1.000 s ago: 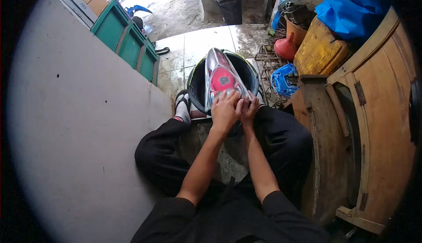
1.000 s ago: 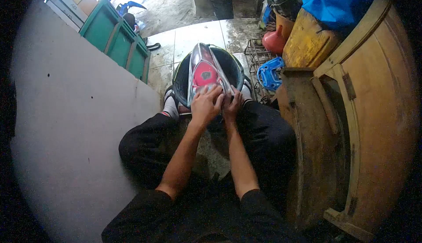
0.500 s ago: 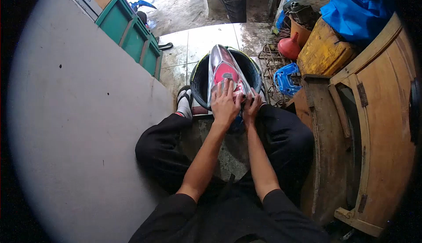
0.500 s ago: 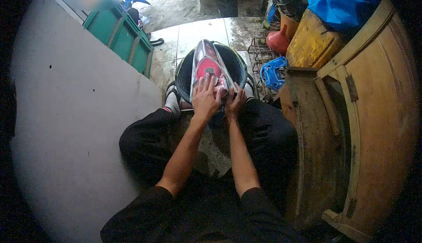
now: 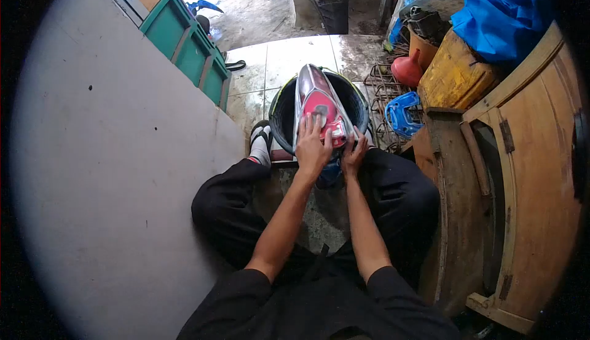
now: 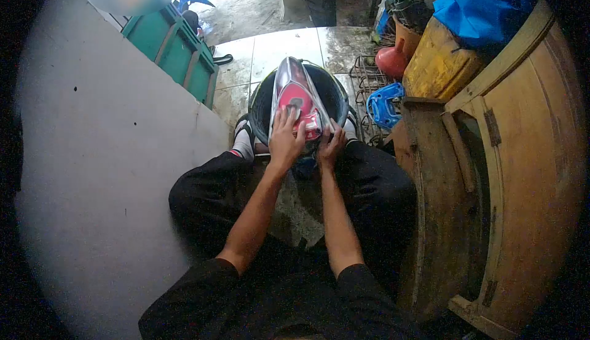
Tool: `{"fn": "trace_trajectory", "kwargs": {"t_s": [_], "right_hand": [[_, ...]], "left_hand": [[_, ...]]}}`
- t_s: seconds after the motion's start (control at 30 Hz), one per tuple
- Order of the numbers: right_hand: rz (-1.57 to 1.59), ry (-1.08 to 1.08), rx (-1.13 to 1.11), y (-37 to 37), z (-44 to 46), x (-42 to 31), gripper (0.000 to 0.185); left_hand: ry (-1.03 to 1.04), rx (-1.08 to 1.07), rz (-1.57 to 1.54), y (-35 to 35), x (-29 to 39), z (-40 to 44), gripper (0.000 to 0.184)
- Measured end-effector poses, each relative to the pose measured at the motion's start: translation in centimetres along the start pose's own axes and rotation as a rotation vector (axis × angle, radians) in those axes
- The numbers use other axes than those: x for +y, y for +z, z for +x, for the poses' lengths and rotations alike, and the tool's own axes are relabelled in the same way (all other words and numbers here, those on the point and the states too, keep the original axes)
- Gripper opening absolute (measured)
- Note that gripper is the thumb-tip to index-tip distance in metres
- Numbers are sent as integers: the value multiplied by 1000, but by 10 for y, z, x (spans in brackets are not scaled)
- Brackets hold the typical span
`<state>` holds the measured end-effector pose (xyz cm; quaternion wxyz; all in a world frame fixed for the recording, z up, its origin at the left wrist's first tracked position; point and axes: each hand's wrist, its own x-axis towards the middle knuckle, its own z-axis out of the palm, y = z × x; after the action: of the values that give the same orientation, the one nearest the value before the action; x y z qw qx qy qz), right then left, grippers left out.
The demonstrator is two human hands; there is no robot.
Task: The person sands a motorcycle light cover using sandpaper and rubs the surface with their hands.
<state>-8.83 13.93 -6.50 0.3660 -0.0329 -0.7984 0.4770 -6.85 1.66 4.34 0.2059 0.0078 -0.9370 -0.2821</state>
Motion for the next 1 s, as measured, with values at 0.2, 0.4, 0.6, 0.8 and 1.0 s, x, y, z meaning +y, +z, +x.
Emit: {"fn": "trace_trajectory", "kwargs": {"t_s": [0.2, 0.4, 0.6, 0.8, 1.0], "right_hand": [[23, 68, -29, 1, 0, -5, 35], [31, 86, -50, -3, 0, -7, 41], [19, 119, -113, -9, 1, -9, 43], [12, 93, -75, -4, 2, -10, 43], [4, 80, -71, -6, 3, -10, 41]], "left_hand": [[-131, -41, -207, -15, 2, -10, 46], [-159, 7, -257, -20, 3, -19, 41], [-43, 68, -137, -22, 12, -35, 44], [-245, -86, -265, -42, 5, -11, 30], [-257, 87, -213, -50, 15, -33, 29]]}}
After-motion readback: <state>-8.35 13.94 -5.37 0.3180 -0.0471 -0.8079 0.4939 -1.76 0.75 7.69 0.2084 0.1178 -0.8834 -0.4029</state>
